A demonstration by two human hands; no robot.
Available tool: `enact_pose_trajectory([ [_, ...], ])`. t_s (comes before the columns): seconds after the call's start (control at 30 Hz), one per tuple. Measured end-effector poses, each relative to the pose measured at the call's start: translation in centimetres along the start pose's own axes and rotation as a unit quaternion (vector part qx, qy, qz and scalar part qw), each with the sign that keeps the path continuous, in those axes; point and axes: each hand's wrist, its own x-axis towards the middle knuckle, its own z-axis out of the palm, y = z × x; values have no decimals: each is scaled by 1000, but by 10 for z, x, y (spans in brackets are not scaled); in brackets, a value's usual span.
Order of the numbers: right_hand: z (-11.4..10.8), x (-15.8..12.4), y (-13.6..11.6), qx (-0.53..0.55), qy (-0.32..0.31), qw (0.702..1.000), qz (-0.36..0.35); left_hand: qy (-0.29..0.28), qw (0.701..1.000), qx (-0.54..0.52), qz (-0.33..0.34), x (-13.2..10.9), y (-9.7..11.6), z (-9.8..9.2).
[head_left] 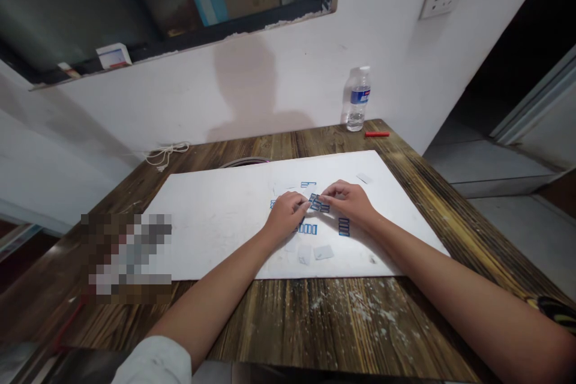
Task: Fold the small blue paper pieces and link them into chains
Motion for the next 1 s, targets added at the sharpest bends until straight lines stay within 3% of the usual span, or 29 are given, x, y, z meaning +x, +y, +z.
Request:
enact_pose_trajectory([
  [0.6,0,1,0,-5,-10,1000,14,-13,1000,-8,9,0,3,-2],
  [0.87,0,1,2,-10,-7,1000,7,31,999,-6,-23,0,0,0],
  [1.0,-1,2,5,-88,37,995,-10,61,997,-18,-49,0,-1,0],
])
